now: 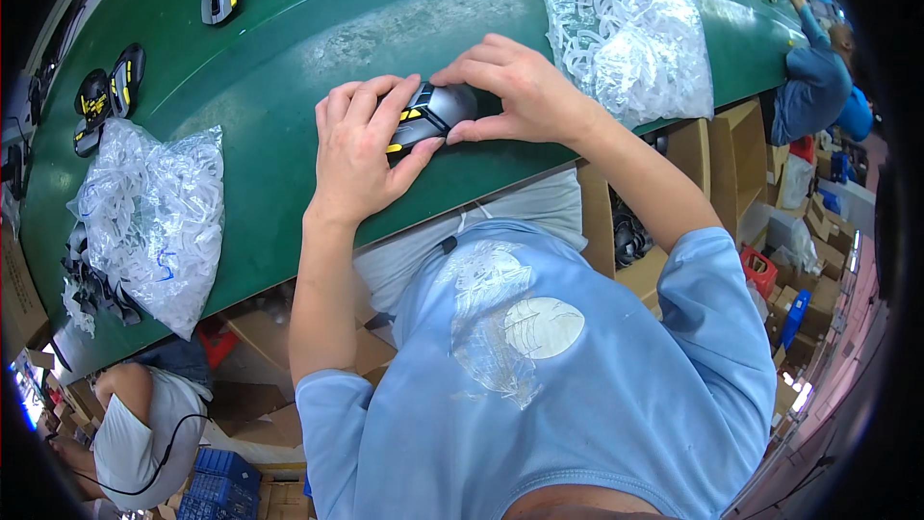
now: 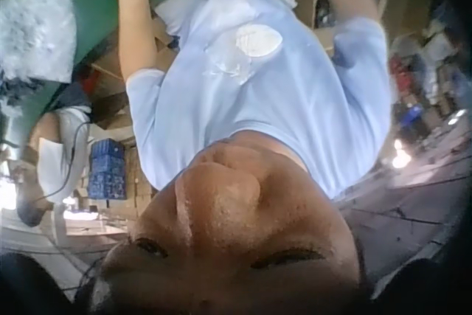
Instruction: The person assembles computer mice by fitting top covers onto mouse bodies by hand and placing the assembled mice on the conveyor belt.
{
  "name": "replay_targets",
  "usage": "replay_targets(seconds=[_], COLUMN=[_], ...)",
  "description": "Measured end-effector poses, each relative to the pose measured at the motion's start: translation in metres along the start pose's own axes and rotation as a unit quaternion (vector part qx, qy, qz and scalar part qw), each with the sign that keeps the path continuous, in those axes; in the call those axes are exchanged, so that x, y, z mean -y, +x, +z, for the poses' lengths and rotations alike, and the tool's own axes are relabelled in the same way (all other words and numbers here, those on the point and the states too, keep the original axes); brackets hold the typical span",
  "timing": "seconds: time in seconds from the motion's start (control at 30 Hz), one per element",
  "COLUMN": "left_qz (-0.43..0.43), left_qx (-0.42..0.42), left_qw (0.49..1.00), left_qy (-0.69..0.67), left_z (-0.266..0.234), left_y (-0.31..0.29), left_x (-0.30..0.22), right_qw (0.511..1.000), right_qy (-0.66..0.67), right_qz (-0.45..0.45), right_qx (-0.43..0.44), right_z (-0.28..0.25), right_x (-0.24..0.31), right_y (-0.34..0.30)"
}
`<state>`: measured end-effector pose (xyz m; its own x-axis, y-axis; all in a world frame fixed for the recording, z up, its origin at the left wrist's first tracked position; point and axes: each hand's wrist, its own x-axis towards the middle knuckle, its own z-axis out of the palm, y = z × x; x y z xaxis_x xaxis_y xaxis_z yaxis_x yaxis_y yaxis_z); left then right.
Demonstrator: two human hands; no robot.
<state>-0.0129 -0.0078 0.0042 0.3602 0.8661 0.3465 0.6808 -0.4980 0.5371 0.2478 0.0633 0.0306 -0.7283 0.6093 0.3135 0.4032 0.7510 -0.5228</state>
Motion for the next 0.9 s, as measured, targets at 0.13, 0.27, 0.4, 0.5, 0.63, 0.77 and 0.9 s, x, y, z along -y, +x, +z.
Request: replay_targets(seconds=[0.13,0.27,0.4,0.5,0.63,0.77,0.9], left_qz=[0.003,0.002,-0.005,0.016,0.010,0.007,-0.028], left_qx=[-0.007,-0.004,0.019,0.030,0.024,0.002,-0.001], left_qw=[1.000,1.000,1.000,0.998,0.998,0.998,0.996], left_qy=[0.001,0.005,0.013,0.045,0.050,0.062,0.086], left_z=[0.000,-0.002,-0.003,0.005,0.001,0.015,0.024], left_y=[-0.001,-0.003,-0.001,0.005,0.007,0.004,-0.001], left_x=[0.000,-0.001,-0.005,-0.008,-0.009,-0.010,-0.024], right_qw=[1.000,0.999,0.999,0.999,0.999,0.996,0.995], right_qy=[-0.002,0.032,0.023,0.030,0.003,-0.038,-0.014], right_qz=[0.016,-0.002,0.011,0.015,0.015,0.000,0.014], right_qx=[0.005,-0.031,0.030,0.040,0.041,0.077,0.093], right_z=[0.013,0.009,0.000,0.000,0.005,0.001,0.001], right_x=[-0.004,0.000,-0.004,0.000,-0.001,-0.006,-0.003], right_y=[-0.014,-0.012,-0.011,-0.007,-0.003,0.000,-0.010])
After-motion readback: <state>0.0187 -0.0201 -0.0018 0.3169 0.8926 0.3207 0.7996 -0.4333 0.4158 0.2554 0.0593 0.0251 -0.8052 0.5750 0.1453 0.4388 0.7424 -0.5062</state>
